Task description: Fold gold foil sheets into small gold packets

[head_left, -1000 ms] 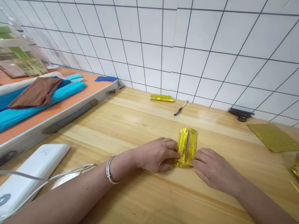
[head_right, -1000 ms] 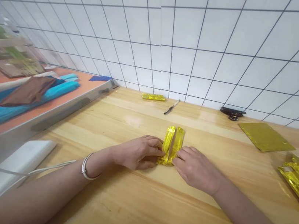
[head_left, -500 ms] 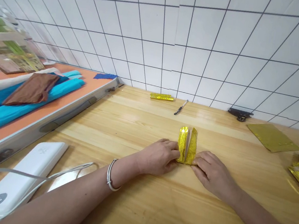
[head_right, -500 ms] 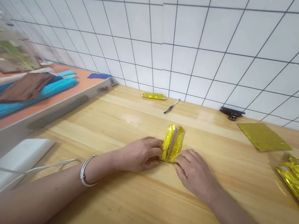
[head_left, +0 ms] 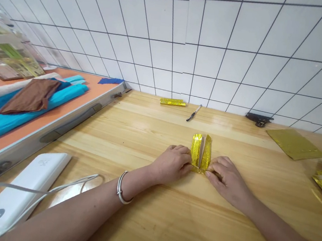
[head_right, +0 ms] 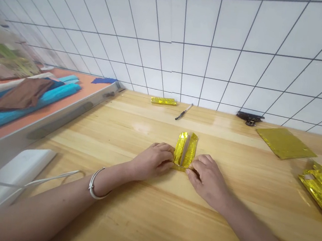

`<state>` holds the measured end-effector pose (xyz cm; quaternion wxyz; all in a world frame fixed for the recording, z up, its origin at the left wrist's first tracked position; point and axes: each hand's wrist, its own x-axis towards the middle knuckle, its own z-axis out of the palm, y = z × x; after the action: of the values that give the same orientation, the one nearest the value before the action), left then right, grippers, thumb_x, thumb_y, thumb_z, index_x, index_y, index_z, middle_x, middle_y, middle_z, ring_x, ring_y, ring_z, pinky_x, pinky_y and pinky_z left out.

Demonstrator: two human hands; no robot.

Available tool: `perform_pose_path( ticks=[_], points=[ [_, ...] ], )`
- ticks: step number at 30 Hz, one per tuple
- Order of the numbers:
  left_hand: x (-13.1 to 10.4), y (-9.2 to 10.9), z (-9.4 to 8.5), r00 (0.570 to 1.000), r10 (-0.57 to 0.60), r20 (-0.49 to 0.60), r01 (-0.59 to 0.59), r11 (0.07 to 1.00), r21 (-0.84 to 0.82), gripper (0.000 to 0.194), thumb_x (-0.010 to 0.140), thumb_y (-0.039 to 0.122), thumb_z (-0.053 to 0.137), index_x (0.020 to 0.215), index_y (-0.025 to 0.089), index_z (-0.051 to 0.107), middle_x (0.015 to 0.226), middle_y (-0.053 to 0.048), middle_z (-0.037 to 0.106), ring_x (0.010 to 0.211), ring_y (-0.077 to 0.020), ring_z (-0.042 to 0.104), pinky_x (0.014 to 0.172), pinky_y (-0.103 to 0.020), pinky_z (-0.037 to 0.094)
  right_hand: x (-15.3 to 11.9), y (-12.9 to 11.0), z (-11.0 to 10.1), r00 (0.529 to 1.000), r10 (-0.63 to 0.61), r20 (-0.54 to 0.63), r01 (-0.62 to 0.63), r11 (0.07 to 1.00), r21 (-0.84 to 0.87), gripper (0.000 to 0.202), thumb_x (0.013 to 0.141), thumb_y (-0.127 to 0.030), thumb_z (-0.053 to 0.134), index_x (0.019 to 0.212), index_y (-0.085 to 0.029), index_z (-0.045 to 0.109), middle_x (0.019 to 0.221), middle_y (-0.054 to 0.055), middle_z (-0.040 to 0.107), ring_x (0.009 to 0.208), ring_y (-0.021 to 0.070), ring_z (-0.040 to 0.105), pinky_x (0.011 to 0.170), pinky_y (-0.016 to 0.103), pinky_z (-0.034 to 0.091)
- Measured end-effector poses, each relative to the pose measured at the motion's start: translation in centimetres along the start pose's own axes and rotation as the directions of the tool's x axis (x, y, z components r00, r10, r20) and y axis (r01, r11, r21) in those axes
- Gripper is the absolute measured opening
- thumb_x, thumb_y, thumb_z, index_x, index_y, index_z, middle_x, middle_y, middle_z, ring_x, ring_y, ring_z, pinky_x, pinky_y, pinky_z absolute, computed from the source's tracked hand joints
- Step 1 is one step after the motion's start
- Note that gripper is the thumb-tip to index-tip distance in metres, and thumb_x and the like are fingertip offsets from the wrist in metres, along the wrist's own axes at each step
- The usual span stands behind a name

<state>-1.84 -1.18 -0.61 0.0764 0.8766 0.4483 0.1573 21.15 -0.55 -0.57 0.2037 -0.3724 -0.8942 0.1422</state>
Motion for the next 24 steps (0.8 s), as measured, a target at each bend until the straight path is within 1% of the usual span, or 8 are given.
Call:
perform_pose_path(
  ticks=[5,9,12,17,21,24],
  points=[
    [0.0,0.6,0.1,0.999,-0.049,-0.01,0.049,0.999,0.01,0.015,0.086,0.026,0.048,0.078,0.017,0.058,0.086,-0.005,0.056,0.089,-0.0185,0.052,0.082,-0.032,0.04,-0.1,-0.1,0.2,1.0,0.026,-0.006,-0.026,0.999,-0.043,0.01,0.085,-0.023,0.051,0.076,-0.02,0.052,0.082,0.005,0.057,0.083,0.0202,0.048,0.075,0.036,0.04],
    [0.0,0.8,0.0,0.997,-0.071,-0.024,0.07,0.997,-0.023,0.013,0.084,0.026,0.051,0.076,0.017,0.055,0.087,-0.004,0.056,0.089,-0.0188,0.051,0.083,-0.032,0.039,0.0,-0.1,0.2,0.999,0.039,-0.007,-0.039,0.997,-0.068,0.008,0.083,-0.024,0.053,0.076,-0.02,0.051,0.082,0.005,0.056,0.083,0.0206,0.048,0.074,0.037,0.04],
    [0.0,0.3,-0.2,0.998,-0.055,-0.018,0.054,0.995,-0.085,0.012,0.081,0.028,0.056,0.076,0.017,0.054,0.088,-0.003,0.056,0.09,-0.0187,0.051,0.083,-0.032,0.039,0.0,0.0,0.2,0.999,0.04,-0.009,-0.04,0.997,-0.067,0.007,0.081,-0.024,0.056,0.077,-0.019,0.052,0.083,0.005,0.057,0.084,0.0211,0.047,0.075,0.037,0.04],
    [0.2,-1.0,-0.4,1.0,-0.007,0.026,0.012,0.979,-0.206,0.013,0.076,0.028,0.064,0.075,0.018,0.055,0.085,-0.001,0.057,0.087,-0.0168,0.051,0.08,-0.029,0.04,-0.1,0.4,0.3,0.999,0.05,-0.011,-0.05,0.999,-0.019,0.006,0.08,-0.024,0.059,0.08,-0.02,0.054,0.086,0.005,0.058,0.086,0.0211,0.048,0.076,0.037,0.039],
    [0.4,-1.3,-0.4,1.0,0.026,0.003,-0.025,0.966,-0.258,0.015,0.081,0.028,0.059,0.071,0.017,0.057,0.083,-0.002,0.059,0.085,-0.016,0.053,0.079,-0.028,0.041,0.0,0.6,0.2,0.999,0.039,-0.013,-0.038,0.998,0.041,0.008,0.083,-0.027,0.056,0.079,-0.02,0.055,0.083,0.004,0.057,0.084,0.0199,0.049,0.074,0.035,0.039],
    [0.4,-1.1,-0.1,1.0,0.011,-0.013,-0.014,0.97,-0.242,0.019,0.084,0.027,0.053,0.069,0.017,0.058,0.081,-0.003,0.059,0.085,-0.0162,0.053,0.079,-0.029,0.041,0.2,0.5,0.1,0.999,0.044,-0.025,-0.043,0.997,0.058,0.014,0.087,-0.028,0.051,0.075,-0.02,0.053,0.079,0.004,0.056,0.08,0.0184,0.048,0.073,0.034,0.038]
  ],
)
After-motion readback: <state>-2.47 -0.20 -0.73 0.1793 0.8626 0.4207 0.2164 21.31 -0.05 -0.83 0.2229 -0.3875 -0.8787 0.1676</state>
